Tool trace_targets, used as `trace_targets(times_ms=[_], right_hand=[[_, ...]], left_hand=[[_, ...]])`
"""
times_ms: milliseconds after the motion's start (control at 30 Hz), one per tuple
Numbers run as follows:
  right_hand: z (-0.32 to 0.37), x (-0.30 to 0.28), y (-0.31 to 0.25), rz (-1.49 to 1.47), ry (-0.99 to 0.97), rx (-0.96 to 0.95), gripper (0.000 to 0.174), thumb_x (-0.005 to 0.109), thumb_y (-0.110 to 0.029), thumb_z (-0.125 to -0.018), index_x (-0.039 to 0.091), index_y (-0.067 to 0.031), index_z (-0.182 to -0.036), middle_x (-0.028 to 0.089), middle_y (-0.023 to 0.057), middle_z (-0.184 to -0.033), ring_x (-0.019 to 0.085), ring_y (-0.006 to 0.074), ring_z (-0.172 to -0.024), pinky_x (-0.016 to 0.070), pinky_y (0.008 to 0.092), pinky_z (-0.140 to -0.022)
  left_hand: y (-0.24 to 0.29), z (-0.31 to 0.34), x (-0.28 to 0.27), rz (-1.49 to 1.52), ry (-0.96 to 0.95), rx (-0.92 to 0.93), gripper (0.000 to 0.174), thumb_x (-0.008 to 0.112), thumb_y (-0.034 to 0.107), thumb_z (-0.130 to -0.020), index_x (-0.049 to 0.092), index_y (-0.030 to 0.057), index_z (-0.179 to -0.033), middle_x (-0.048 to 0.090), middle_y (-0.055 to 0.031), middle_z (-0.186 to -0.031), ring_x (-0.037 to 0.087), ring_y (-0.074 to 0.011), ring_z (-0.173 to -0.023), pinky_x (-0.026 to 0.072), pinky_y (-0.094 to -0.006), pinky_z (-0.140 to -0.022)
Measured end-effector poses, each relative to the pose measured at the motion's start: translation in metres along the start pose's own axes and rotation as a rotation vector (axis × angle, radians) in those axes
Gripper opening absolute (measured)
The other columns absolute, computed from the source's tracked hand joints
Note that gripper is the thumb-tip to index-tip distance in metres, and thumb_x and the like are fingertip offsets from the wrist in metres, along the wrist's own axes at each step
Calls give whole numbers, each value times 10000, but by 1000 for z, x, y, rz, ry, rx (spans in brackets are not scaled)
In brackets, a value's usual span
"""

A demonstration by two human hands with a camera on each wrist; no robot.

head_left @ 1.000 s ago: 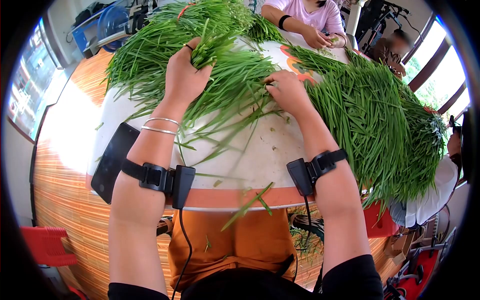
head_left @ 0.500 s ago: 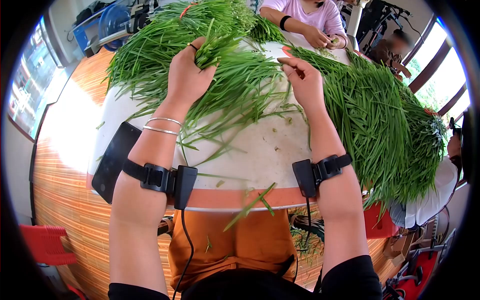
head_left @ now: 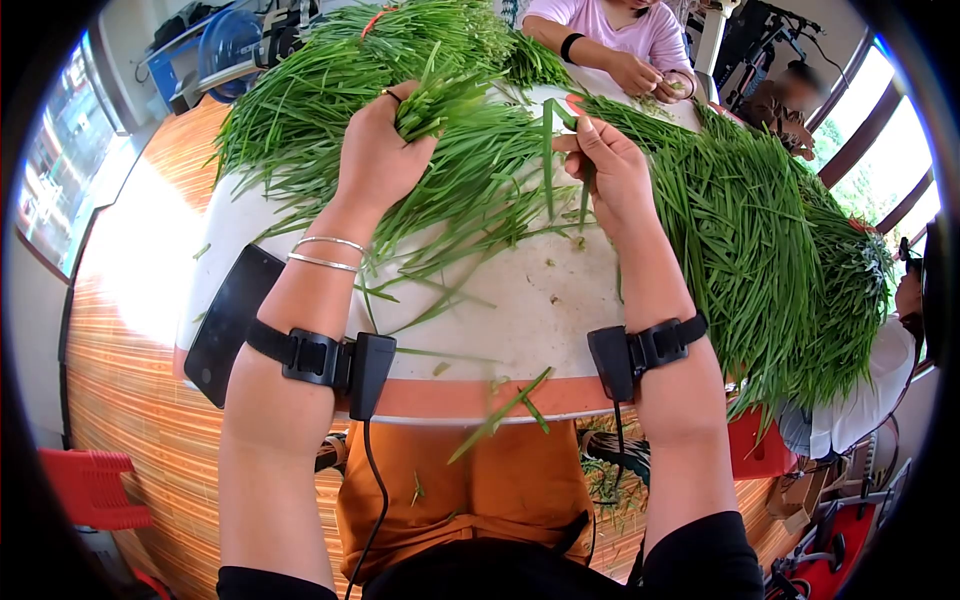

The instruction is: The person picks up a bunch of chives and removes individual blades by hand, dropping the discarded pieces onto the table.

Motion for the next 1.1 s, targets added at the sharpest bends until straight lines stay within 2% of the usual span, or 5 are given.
trace_targets(times_ms=[200, 467, 700, 967, 1100], right_hand=[[9, 26, 3, 38, -131, 47, 261, 493, -271, -928, 590, -36, -869, 669, 61, -840, 529, 59, -623, 385, 196, -574], [29, 65, -5, -21, -532, 31, 238, 512, -217, -920, 591, -10, -1007, 657, 57, -853, 562, 76, -680, 445, 219, -659], [27, 60, 6, 46, -496, 113, 201, 513, -213, -922, 597, -33, -952, 650, 53, -809, 541, 70, -632, 423, 201, -602], [21, 49, 21, 223, -472, 166, 227, 528, -232, -914, 617, -23, -927, 648, 30, -768, 511, 66, -611, 419, 209, -586], [20, 46, 14, 196, -411, 156, 222, 533, -236, -913, 617, -32, -939, 645, 29, -744, 491, 55, -568, 408, 202, -549]], left_hand=[[38, -2, -3, 253, -93, 1, 305, 711, 122, -705, 611, -12, -960, 667, -93, -832, 633, -168, -728, 478, -273, -678], [56, 11, 17, 422, -358, -29, 237, 710, 93, -729, 622, -9, -925, 656, -33, -809, 571, -66, -735, 471, -241, -683], [33, -8, -12, 672, 7, -106, 191, 609, 169, -864, 638, -2, -942, 662, -31, -884, 583, -82, -806, 451, -237, -747], [14, -13, -18, 982, 78, -263, 225, 570, 268, -888, 544, 46, -861, 611, -56, -779, 574, -153, -690, 473, -310, -721], [15, -14, -20, 702, 29, -177, 220, 582, 263, -885, 558, 51, -828, 529, 3, -661, 481, -91, -573, 463, -279, -659]])
Point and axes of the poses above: each hand's wrist, its own z-axis away from the middle knuckle, its own x-axis out of the palm, y = z × x, the point moved 7 cm from there along -z, towards the middle knuckle
